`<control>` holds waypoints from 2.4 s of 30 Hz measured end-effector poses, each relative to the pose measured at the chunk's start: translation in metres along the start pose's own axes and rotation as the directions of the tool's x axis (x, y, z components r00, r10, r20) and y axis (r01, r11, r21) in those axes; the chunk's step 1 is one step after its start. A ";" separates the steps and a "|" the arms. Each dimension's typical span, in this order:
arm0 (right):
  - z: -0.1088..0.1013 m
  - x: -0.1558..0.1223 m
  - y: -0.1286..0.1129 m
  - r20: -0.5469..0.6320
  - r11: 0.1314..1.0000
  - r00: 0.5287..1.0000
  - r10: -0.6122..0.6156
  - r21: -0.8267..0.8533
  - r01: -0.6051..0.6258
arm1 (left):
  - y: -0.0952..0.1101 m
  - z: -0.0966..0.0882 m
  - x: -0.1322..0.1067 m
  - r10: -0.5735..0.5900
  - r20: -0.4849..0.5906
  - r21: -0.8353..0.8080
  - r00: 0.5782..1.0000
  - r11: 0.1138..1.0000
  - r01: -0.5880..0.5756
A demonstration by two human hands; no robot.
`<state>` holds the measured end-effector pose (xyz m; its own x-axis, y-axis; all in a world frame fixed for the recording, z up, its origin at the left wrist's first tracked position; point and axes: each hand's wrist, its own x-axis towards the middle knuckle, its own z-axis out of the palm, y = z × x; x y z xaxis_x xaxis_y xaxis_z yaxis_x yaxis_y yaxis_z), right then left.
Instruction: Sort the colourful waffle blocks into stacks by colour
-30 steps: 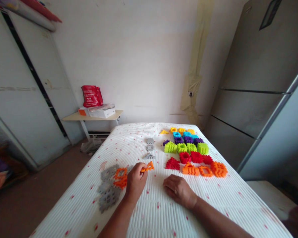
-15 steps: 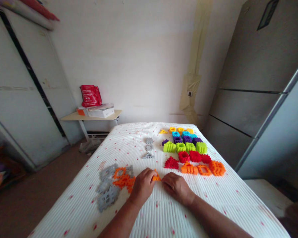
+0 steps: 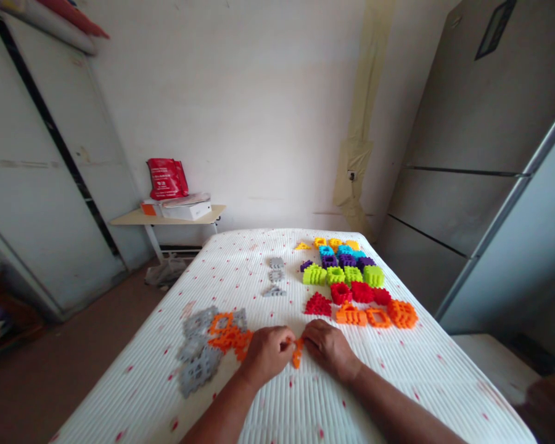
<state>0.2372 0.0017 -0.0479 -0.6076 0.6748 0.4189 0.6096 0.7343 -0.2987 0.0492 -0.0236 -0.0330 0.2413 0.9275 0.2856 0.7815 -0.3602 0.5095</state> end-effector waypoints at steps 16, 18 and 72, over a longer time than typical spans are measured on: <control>-0.003 0.000 -0.001 -0.031 0.999 0.999 0.040 -0.019 -0.040 | -0.010 0.000 0.004 0.026 0.050 0.048 0.998 0.998 -0.028; -0.003 0.000 -0.001 -0.030 0.999 0.998 0.047 -0.017 -0.048 | -0.009 0.000 0.004 -0.011 0.052 0.071 0.999 0.997 0.008; -0.068 -0.026 0.028 -0.541 0.981 0.836 0.084 -0.101 -0.164 | -0.011 -0.005 0.002 0.124 -0.279 -0.028 0.952 0.990 -0.137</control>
<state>0.3044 -0.0001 -0.0085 -0.1811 0.5864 0.7895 0.7492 0.6023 -0.2755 0.0379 -0.0178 -0.0339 0.1660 0.8103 0.5620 0.7247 -0.4868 0.4878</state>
